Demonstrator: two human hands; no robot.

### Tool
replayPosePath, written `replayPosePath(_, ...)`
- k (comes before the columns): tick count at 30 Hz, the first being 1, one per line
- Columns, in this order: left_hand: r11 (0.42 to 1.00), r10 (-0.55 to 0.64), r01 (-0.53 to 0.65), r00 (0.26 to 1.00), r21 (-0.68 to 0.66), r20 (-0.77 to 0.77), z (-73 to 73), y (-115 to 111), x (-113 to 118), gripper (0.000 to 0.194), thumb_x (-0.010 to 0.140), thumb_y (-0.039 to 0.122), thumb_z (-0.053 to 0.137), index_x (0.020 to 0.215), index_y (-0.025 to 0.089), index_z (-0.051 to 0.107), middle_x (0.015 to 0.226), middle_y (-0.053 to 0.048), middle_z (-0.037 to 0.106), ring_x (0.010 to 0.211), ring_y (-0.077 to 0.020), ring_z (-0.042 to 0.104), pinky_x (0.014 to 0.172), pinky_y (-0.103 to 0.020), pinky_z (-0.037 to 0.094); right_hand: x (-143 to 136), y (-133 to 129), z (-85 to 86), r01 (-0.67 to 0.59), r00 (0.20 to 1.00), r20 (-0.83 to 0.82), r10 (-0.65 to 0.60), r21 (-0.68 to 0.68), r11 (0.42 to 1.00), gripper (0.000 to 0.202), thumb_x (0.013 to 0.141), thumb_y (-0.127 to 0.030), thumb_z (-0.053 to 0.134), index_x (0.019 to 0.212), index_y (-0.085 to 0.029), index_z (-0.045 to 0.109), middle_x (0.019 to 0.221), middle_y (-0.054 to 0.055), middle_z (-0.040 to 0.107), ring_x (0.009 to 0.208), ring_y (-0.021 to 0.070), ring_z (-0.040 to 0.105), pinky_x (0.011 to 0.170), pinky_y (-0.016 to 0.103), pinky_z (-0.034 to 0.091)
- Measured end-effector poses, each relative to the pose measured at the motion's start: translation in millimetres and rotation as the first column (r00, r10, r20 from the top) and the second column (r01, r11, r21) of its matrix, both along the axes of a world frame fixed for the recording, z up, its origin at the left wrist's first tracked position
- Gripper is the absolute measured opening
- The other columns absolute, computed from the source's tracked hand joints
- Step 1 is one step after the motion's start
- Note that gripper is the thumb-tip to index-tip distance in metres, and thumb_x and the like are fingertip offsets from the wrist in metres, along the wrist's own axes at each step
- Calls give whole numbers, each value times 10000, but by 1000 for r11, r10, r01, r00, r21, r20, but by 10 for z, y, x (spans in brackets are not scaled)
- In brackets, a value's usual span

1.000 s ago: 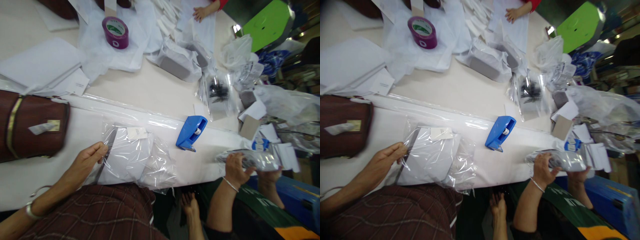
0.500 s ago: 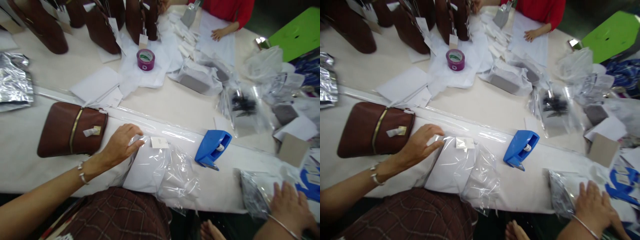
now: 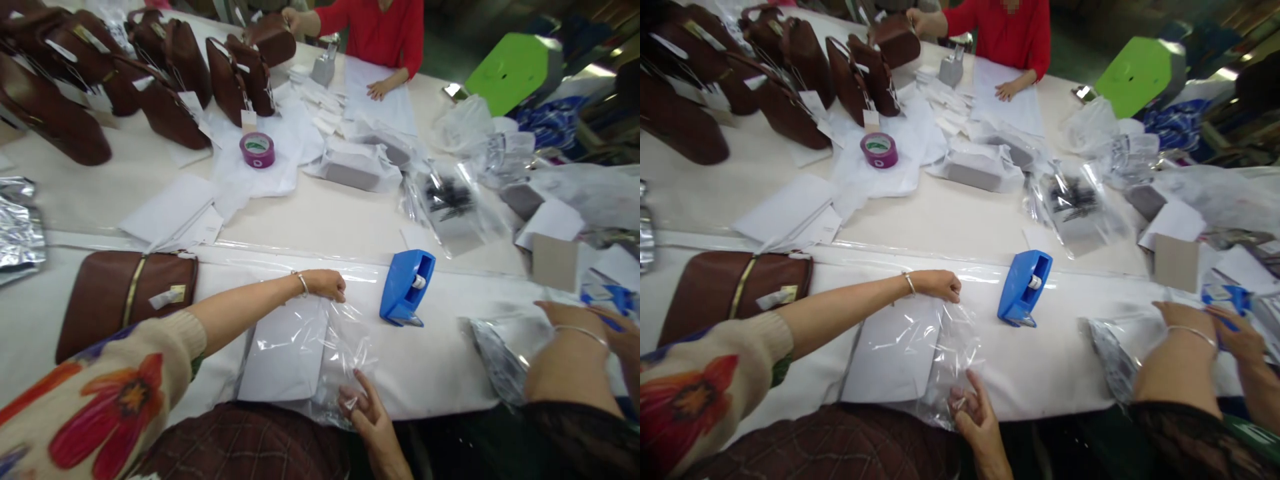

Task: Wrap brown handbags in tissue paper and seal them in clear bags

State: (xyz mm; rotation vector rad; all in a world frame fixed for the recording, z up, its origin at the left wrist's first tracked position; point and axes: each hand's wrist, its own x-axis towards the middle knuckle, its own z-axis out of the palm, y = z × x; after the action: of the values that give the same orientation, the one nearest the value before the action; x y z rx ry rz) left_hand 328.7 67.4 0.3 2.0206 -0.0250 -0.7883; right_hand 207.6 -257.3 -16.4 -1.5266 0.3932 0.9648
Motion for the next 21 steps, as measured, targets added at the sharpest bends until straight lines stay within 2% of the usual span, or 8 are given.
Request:
replayPosePath(2,995,51,-53,998,-87,-21,61,109,-32,192,752,350,626,658,183,629,608,5,601,582,-148,511,566,-275,364,-48,38,73,21,1000,24,-20,-19,1000,726,512,-515,905,1154,-254,690,813,30,724,771,237,686,729,350,526)
replayPosePath(4,981,106,-110,994,-161,-31,221,246,-98,222,765,374,606,658,179,591,598,14,568,551,-125,476,541,-262,345,-22,50,182,0,997,73,7,-94,996,607,545,-498,897,1064,-238,721,698,2,685,692,206,652,701,330,521)
replayPosePath(8,926,256,-244,967,-287,3,821,615,-418,243,804,380,580,681,172,553,632,24,556,571,-101,484,568,-237,365,237,66,564,-25,979,196,60,-177,984,563,560,-522,879,1021,-235,729,692,10,692,694,216,652,720,330,537)
replayPosePath(11,794,490,-430,871,-429,34,1270,925,-884,262,798,382,640,690,160,552,661,20,577,633,-111,546,640,-242,413,490,198,1038,-75,923,347,169,-269,960,578,558,-553,860,1033,-248,737,719,27,703,715,230,661,689,311,552)
replayPosePath(13,676,645,-549,764,-492,34,1412,1084,-1275,282,793,404,671,717,153,567,694,6,606,681,-128,585,689,-260,441,636,379,1388,-103,841,463,278,-367,924,612,541,-582,847,1047,-255,742,745,39,711,713,237,666,648,297,557)
replayPosePath(16,524,808,-662,585,-535,68,1334,1182,-1840,303,815,436,673,788,142,605,760,-14,642,746,-138,602,754,-276,453,789,749,1780,-132,643,628,439,-474,871,618,576,-628,791,1069,-259,740,788,42,727,694,229,678,618,285,565)
replayPosePath(18,460,869,-697,481,-550,116,1184,1155,-2118,294,805,424,693,826,141,616,777,-3,632,754,-128,588,755,-260,444,851,999,1886,-182,454,691,563,-547,817,545,674,-618,720,1090,-267,732,828,32,740,711,217,695,606,271,563)
replayPosePath(21,450,887,-690,420,-567,192,1041,1049,-2318,304,787,354,713,1010,163,633,814,19,615,757,-121,577,729,-244,440,908,1273,1902,-209,106,677,729,-701,682,445,794,-568,617,1110,-273,724,868,20,759,686,199,705,564,262,545)
